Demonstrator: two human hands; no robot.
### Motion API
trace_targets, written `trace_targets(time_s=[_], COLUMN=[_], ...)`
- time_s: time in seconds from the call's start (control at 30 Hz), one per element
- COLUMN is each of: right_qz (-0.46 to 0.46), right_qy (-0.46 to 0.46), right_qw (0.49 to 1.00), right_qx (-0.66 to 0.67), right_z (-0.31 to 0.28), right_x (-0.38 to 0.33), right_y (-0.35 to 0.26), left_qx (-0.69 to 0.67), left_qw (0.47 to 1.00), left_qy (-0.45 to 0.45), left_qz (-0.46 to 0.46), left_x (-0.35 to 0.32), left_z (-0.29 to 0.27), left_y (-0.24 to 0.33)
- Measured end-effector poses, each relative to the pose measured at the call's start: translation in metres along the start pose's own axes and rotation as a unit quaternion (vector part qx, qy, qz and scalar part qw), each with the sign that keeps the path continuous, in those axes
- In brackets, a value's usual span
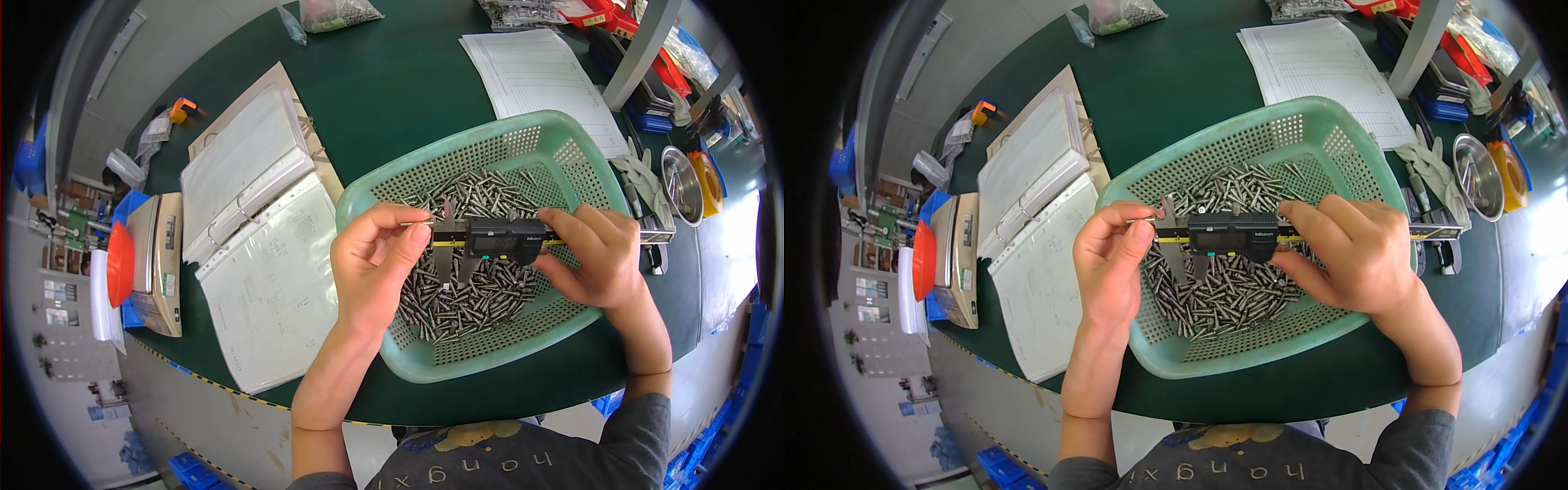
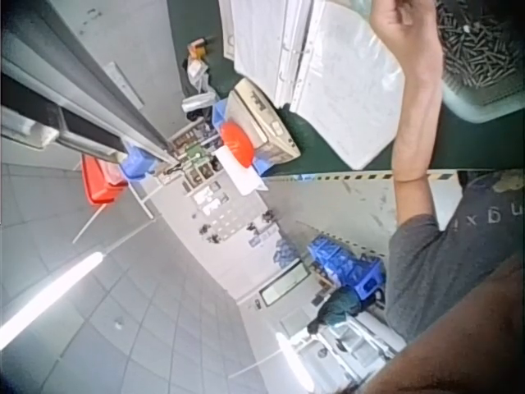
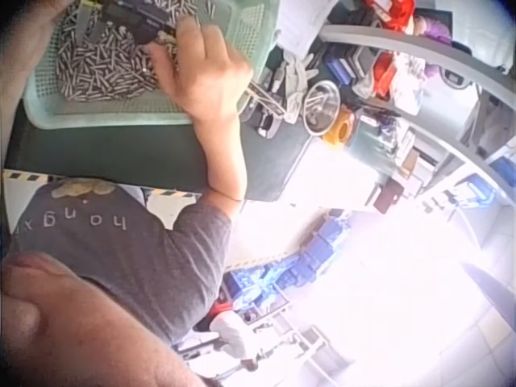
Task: Measuring small metal components with a digital caliper for quality control.
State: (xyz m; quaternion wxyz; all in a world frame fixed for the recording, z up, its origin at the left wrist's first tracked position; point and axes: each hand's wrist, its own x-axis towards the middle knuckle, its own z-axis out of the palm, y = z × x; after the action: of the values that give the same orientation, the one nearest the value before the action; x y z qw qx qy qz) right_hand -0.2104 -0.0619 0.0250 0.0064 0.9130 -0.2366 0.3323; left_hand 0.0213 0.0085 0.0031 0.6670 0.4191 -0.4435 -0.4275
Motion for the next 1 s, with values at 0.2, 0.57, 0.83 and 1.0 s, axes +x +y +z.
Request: trace_targets(time_s=[0.2,0.57,0.83,1.0], right_qz=[0.0,0.01,0.016,0.022], right_qy=[0.002,0.021,0.023,0.007], right_qw=[1.0,1.0,1.0,1.0], right_qx=[0.006,0.005,0.015,0.011], right_z=[0.0005,0.0017,0.0029,0.0018], right_x=[0.0008,-0.0021,-0.0016,-0.0036], right_y=[-0.0007,0.0013,0.0,-0.0012], left_qx=[-0.012,-0.018,-0.006,-0.01], left_qw=[1.0,1.0,1.0,1.0], left_qy=[-0.006,-0.02,-0.016,-0.016], left_qz=[-0.005,-0.007,-0.002,-0.009], left_x=[-0.0009,-0.0007,-0.0015,-0.0024], left_z=[-0.0003,0.0012,0.0,-0.0016], left_y=[-0.0003,-0.0008,-0.0003,-0.0005])
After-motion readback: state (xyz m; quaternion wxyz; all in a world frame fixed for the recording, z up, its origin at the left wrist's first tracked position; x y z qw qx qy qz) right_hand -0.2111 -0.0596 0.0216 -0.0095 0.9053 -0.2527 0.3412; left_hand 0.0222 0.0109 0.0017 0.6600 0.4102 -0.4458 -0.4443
